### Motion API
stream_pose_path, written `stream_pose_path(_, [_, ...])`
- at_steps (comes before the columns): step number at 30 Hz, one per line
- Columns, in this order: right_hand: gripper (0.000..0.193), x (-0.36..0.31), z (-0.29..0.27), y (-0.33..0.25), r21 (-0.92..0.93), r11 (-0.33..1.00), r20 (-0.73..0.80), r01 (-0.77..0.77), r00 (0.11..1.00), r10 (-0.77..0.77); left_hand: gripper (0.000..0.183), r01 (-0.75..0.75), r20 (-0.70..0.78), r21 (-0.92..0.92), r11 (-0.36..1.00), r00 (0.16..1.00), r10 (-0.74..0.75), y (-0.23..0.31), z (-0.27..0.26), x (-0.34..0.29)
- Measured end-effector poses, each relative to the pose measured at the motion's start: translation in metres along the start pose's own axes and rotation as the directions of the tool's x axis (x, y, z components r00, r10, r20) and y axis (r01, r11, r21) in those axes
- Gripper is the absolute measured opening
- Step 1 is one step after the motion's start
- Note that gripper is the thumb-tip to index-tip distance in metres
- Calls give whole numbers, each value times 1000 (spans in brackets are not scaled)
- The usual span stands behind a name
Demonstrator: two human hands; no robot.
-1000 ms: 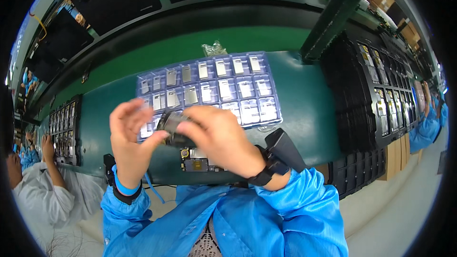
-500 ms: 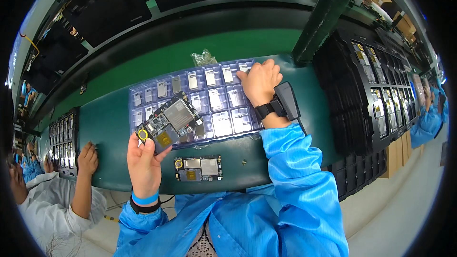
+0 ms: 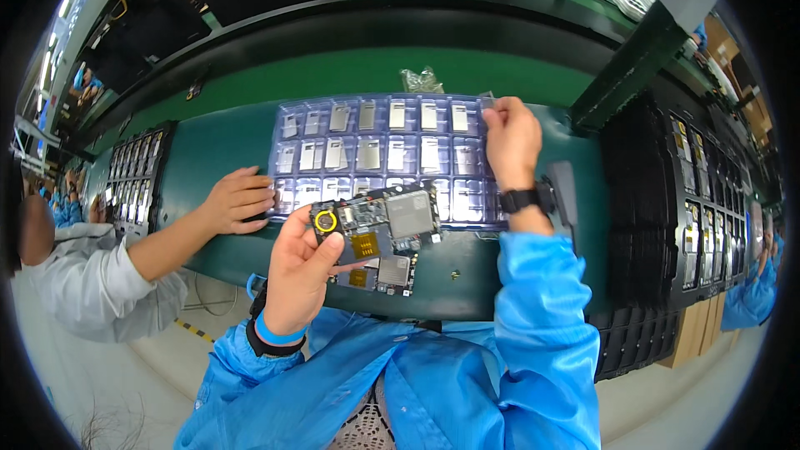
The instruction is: Assembling and inspecting circuit boards on a manufacturing production line.
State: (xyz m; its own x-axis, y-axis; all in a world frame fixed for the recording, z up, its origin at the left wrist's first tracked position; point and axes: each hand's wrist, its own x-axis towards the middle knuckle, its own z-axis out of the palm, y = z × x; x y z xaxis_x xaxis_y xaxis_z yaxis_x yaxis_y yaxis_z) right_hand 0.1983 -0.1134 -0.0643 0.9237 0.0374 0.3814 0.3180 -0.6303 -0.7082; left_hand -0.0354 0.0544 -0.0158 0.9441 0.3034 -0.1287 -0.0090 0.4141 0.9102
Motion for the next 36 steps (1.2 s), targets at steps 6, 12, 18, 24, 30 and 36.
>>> stream_pose_path(6, [12,-68,-79,-89,497,855,506,-148,850,-147,38,51,58,22,998,997,-52,1,4,-11])
stream_pose_path(12, [8,-108,-88,-98,507,657,676,-558,730,99,38,107,108,9,994,988,-107,-2,20,-12])
stream_pose_path(18, [7,-117,-82,-98,491,691,622,-530,769,148,39,112,122,45,993,986,-117,-5,25,-14])
stream_pose_path(24, [6,-118,-80,-97,478,717,597,-508,786,159,39,117,139,46,992,983,-123,-5,28,-14])
stream_pose_path(30, [6,-120,-77,-96,480,735,572,-479,806,152,39,117,140,43,992,983,-122,-4,28,-15])
stream_pose_path(36, [6,-119,-78,-96,497,717,574,-489,804,151,39,113,141,38,993,983,-117,-5,29,-15])
